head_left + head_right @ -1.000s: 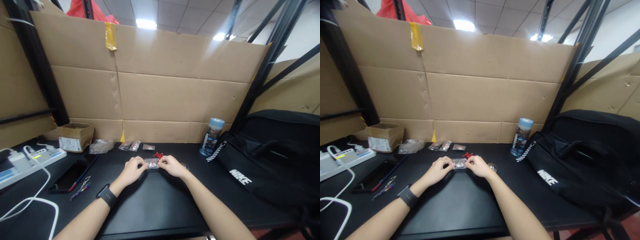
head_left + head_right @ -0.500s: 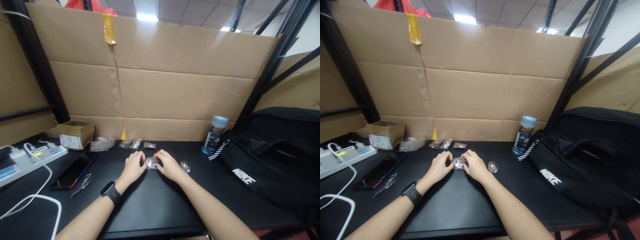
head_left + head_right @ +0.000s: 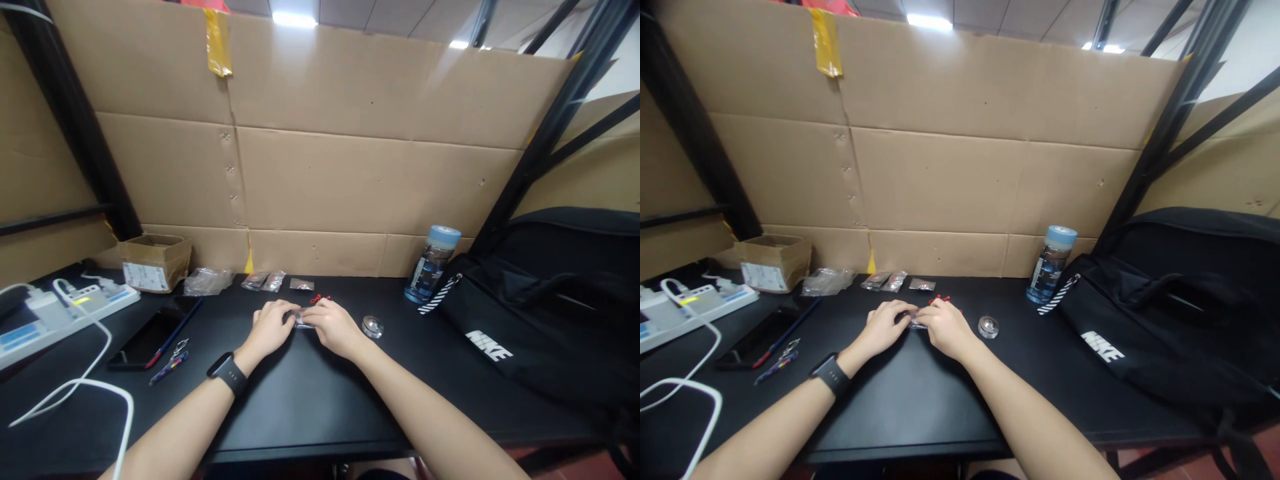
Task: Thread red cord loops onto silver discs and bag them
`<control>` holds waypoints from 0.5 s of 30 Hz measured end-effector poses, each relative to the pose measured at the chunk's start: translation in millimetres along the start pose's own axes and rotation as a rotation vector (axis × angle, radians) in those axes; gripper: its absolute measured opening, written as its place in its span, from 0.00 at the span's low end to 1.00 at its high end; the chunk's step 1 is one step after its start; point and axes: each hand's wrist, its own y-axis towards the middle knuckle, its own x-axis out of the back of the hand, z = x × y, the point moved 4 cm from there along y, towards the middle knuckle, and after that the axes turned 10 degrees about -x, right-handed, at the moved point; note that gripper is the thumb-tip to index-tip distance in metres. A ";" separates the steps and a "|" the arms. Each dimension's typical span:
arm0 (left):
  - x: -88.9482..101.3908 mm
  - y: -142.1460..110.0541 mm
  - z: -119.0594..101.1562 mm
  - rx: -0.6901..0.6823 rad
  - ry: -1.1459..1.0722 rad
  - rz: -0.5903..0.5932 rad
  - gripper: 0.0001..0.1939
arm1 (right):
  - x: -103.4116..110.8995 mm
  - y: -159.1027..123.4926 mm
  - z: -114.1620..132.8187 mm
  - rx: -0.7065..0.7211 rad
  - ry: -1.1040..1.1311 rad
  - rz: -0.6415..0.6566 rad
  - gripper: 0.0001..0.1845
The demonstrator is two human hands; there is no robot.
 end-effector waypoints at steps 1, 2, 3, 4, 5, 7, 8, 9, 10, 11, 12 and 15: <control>0.2 0.9 1.6 0.027 -0.025 0.004 0.14 | 1.4 -0.2 1.5 -0.017 -0.008 0.001 0.21; 0.5 1.7 3.3 0.052 -0.046 0.000 0.14 | 3.1 -0.4 3.3 -0.032 -0.016 -0.001 0.21; 0.6 2.2 4.9 0.070 -0.061 -0.009 0.13 | 4.8 -0.6 5.3 -0.042 -0.023 -0.002 0.21; 0.6 2.3 6.0 0.080 -0.067 -0.018 0.13 | 6.1 -0.8 7.7 -0.044 -0.031 0.001 0.21; 0.4 2.1 6.6 0.081 -0.066 -0.028 0.13 | 6.9 -1.2 10.4 -0.036 -0.038 0.009 0.21; 0.1 0.8 6.4 0.065 -0.052 -0.047 0.13 | 6.5 -2.0 15.9 -0.005 -0.043 0.038 0.21; 0.0 -0.1 5.8 0.054 -0.043 -0.056 0.13 | 5.5 -2.6 18.0 0.008 -0.038 0.057 0.21; 0.1 -1.1 5.0 0.044 -0.036 -0.062 0.13 | 4.1 -3.1 19.4 0.012 -0.028 0.074 0.21; 0.1 -1.9 4.2 0.034 -0.030 -0.066 0.13 | 2.5 -3.7 19.9 0.008 -0.016 0.091 0.20; 0.2 -2.5 3.4 0.023 -0.026 -0.066 0.13 | 0.8 -4.3 19.8 -0.003 -0.003 0.106 0.21; 0.3 -2.9 2.8 0.014 -0.021 -0.065 0.13 | -0.9 -4.8 19.2 -0.016 0.010 0.119 0.21; 0.6 -2.8 1.9 -0.001 -0.001 -0.056 0.12 | -4.5 -6.0 16.3 -0.062 0.029 0.129 0.25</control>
